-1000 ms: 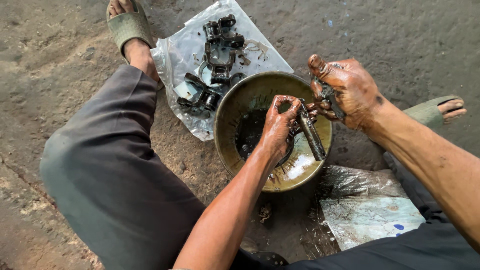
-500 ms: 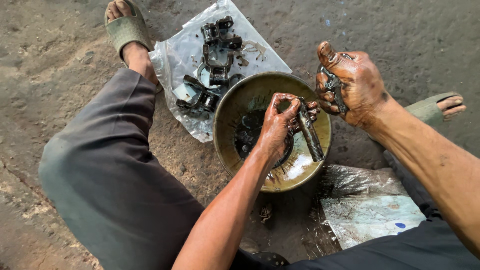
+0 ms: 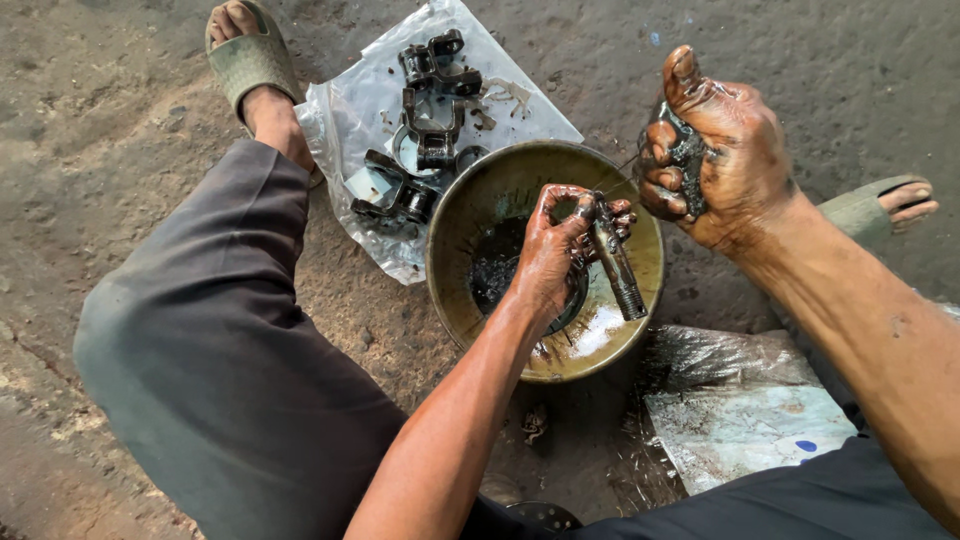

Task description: The person sits on the ground and scrubs small metal parts in a bowl of dark liquid using a wire brush. They repeatedly dip, scrub, and rinse the parts, then place them on a plastic sheet nearby.

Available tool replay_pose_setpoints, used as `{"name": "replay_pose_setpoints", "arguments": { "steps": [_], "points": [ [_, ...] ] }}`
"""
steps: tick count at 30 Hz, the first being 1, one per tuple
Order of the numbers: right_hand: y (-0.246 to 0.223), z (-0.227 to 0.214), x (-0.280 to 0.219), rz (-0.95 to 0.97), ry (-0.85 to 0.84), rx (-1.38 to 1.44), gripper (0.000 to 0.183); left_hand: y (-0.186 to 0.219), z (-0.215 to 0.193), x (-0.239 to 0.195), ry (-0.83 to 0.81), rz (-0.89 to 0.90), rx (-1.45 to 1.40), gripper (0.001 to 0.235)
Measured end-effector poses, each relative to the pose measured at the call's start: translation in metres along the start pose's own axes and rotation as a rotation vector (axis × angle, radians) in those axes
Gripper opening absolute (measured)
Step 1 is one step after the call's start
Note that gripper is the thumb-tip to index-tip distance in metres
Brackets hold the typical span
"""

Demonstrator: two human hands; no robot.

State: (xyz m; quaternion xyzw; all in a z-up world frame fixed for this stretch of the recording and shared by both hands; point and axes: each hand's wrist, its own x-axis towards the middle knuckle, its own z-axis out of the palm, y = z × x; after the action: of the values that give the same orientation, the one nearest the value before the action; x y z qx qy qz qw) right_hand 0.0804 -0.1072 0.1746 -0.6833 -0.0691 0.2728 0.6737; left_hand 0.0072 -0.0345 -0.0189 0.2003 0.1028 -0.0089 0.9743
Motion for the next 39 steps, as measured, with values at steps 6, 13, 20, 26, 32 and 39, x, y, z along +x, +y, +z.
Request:
{"name": "replay_pose_setpoints", "arguments": {
  "steps": [6,13,20,26,32,39],
  "points": [
    [-0.002,0.001,-0.003,-0.008,0.011,0.014,0.051,0.0,-0.001,-0.002,-0.013,0.017,0.039,0.012],
    [-0.001,0.002,-0.006,-0.024,0.043,0.038,0.05,0.005,0.002,-0.003,-0.004,-0.001,0.004,0.014],
    [0.005,-0.002,-0.006,-0.058,0.059,0.091,0.052,0.006,0.0,-0.005,-0.029,0.026,0.043,0.016],
    [0.019,-0.023,0.005,-0.028,0.112,0.254,0.045,0.014,0.005,-0.01,0.0,0.003,0.052,0.009],
    [0.103,-0.085,0.028,0.161,0.34,-0.209,0.047,0.025,0.004,-0.007,0.012,0.109,0.218,0.012],
    [0.315,-0.132,0.052,0.25,0.083,-1.115,0.049,0.035,-0.002,0.001,0.05,0.115,0.227,0.013]
  ]
}}
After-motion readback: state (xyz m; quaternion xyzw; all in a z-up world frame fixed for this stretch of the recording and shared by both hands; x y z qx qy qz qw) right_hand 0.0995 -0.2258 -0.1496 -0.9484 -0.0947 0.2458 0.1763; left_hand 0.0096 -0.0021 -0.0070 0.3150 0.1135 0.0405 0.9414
